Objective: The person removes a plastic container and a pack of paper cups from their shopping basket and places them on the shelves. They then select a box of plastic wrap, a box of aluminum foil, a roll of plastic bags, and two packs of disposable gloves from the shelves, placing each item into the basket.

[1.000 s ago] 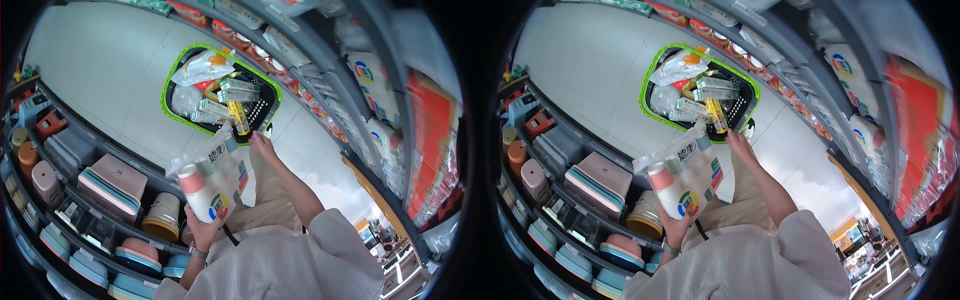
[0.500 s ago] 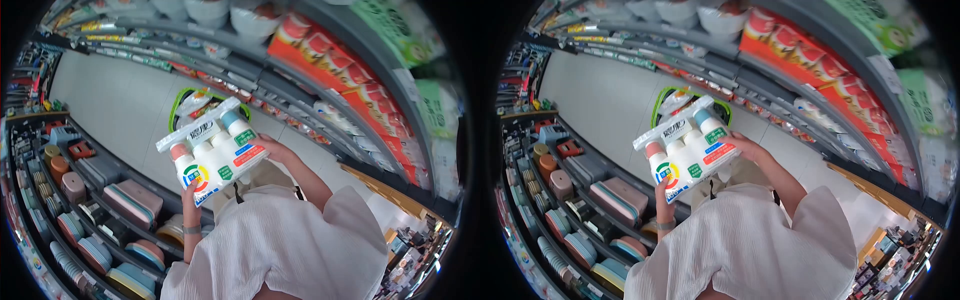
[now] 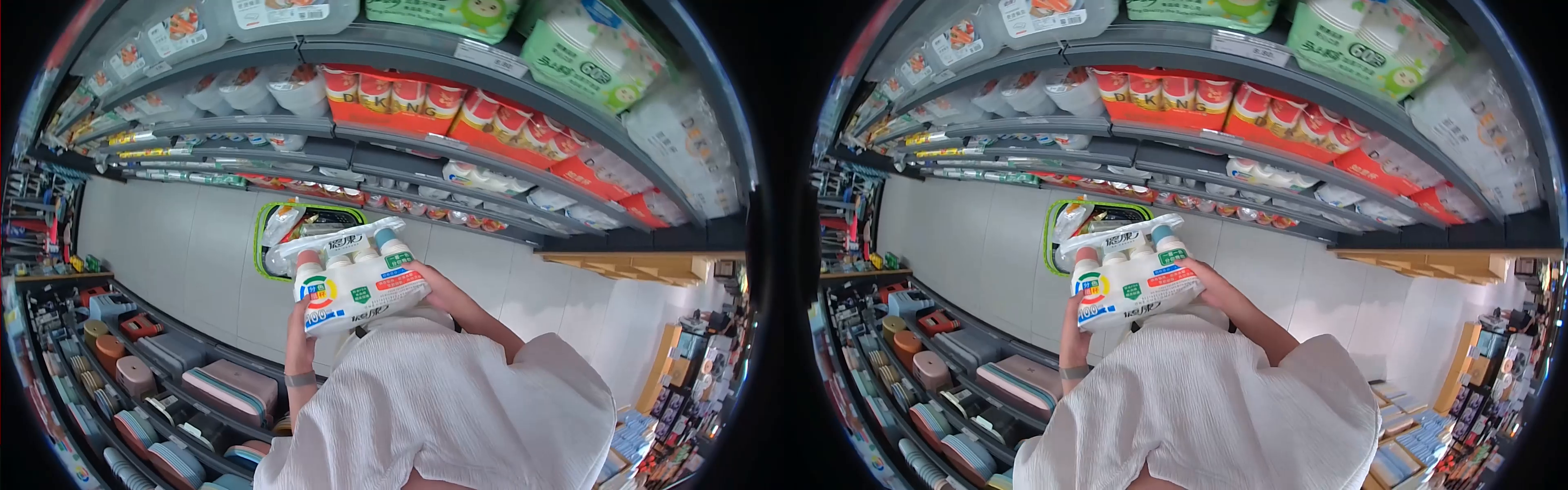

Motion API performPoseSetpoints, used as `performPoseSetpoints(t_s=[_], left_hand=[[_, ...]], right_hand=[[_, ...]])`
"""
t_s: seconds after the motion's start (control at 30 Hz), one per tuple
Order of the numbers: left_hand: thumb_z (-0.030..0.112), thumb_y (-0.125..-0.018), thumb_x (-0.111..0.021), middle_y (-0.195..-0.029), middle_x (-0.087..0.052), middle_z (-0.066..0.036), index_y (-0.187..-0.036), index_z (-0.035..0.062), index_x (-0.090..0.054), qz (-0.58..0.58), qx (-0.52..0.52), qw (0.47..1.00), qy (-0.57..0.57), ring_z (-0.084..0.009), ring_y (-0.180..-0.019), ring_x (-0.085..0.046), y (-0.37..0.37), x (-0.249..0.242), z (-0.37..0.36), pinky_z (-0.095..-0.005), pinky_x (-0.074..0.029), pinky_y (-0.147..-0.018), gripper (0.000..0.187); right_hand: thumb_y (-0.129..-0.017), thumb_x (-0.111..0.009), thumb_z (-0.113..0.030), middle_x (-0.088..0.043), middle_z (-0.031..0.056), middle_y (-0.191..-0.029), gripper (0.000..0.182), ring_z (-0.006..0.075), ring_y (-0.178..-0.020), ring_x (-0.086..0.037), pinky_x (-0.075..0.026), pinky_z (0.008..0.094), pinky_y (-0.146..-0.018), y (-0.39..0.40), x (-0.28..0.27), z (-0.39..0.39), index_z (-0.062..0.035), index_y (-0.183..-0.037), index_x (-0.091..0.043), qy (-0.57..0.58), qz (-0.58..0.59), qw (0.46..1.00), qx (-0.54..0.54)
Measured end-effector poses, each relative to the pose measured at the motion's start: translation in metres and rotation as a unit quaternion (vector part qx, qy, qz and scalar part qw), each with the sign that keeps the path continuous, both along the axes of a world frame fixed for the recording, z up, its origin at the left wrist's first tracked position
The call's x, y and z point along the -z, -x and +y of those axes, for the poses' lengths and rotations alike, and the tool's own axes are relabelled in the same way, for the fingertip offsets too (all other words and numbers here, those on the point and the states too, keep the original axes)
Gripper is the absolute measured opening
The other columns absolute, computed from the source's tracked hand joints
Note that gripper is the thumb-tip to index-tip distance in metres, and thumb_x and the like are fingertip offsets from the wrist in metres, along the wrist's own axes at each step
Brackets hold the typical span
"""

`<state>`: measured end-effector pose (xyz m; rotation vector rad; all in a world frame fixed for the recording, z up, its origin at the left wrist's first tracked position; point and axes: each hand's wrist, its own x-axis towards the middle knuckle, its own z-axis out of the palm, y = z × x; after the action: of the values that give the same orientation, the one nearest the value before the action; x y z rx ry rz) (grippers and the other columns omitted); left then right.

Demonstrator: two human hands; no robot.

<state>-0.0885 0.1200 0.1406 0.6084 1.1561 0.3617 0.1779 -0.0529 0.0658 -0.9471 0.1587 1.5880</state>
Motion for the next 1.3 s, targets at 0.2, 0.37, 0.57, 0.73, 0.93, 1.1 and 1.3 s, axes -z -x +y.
performPoseSetpoints(t_s=[0.2,0.37,0.57,0.73,0.93,1.1,1.3], left_hand=[[0.043,-0.094,-0.067,-0.116,-0.071,-0.011,-0.129,-0.0031,-0.059,0.029,0.141,0.989,-0.019,-0.0177,-0.099,-0.071,0.014,0.007,0.021,-0.0285,-0.053,-0.083,0.059],[0.032,-0.094,-0.072,-0.114,-0.070,-0.013,-0.128,-0.0052,-0.058,0.005,0.189,0.975,-0.121,-0.0140,-0.098,-0.068,0.018,0.000,0.027,-0.0282,-0.052,-0.087,0.053],[0.018,-0.094,-0.072,-0.118,-0.067,-0.011,-0.134,-0.0051,-0.051,-0.080,0.177,0.965,-0.178,-0.0143,-0.106,-0.065,0.032,-0.020,0.021,-0.0277,-0.050,-0.094,0.051],[-0.001,-0.092,-0.068,-0.131,-0.061,-0.012,-0.142,-0.0042,-0.044,-0.197,0.186,0.943,-0.191,-0.0160,-0.118,-0.060,0.037,-0.018,0.019,-0.0295,-0.048,-0.100,0.056],[0.001,-0.092,-0.068,-0.131,-0.062,-0.011,-0.143,-0.0033,-0.043,-0.225,0.159,0.937,-0.213,-0.0167,-0.118,-0.060,0.043,-0.021,0.017,-0.0299,-0.047,-0.102,0.057],[0.006,-0.096,-0.067,-0.135,-0.059,-0.011,-0.147,-0.0030,-0.041,-0.211,0.140,0.940,-0.229,-0.0158,-0.120,-0.058,0.051,-0.020,0.016,-0.0298,-0.046,-0.103,0.057],[0.009,-0.097,-0.067,-0.135,-0.059,-0.012,-0.147,-0.0034,-0.040,-0.217,0.113,0.938,-0.246,-0.0161,-0.120,-0.058,0.061,-0.022,0.015,-0.0302,-0.046,-0.103,0.058]], right_hand=[[-0.099,-0.059,-0.031,-0.069,0.0133,-0.120,0.048,0.0209,-0.106,-0.069,-0.054,0.0351,-0.095,0.026,-0.016,-0.025,0.0033,-0.131,-0.055,-0.014,-0.043,0.997,0.063],[-0.096,-0.064,-0.033,-0.068,0.0138,-0.118,0.054,0.0208,-0.104,-0.069,-0.054,0.0339,-0.091,0.051,-0.040,-0.037,0.0051,-0.133,-0.053,0.016,-0.094,0.992,0.087],[-0.095,-0.068,-0.029,-0.068,0.0122,-0.116,0.051,0.0183,-0.103,-0.068,-0.053,0.0325,-0.093,0.068,-0.069,-0.046,0.0017,-0.132,-0.053,0.041,-0.234,0.959,0.156],[-0.092,-0.072,-0.012,-0.068,0.0106,-0.120,0.050,0.0162,-0.106,-0.066,-0.052,0.0311,-0.094,0.083,-0.099,-0.055,0.0005,-0.135,-0.050,0.009,-0.371,0.908,0.195],[-0.093,-0.069,-0.007,-0.066,0.0094,-0.125,0.053,0.0148,-0.112,-0.064,-0.051,0.0299,-0.097,0.100,-0.114,-0.059,-0.0017,-0.141,-0.047,-0.029,-0.378,0.902,0.207],[-0.095,-0.068,-0.008,-0.065,0.0088,-0.126,0.051,0.0141,-0.113,-0.063,-0.050,0.0298,-0.098,0.108,-0.115,-0.057,-0.0011,-0.141,-0.047,-0.038,-0.383,0.901,0.202],[-0.096,-0.067,-0.011,-0.066,0.0092,-0.125,0.048,0.0139,-0.112,-0.063,-0.050,0.0304,-0.097,0.113,-0.114,-0.048,-0.0006,-0.139,-0.048,-0.050,-0.390,0.898,0.198]])
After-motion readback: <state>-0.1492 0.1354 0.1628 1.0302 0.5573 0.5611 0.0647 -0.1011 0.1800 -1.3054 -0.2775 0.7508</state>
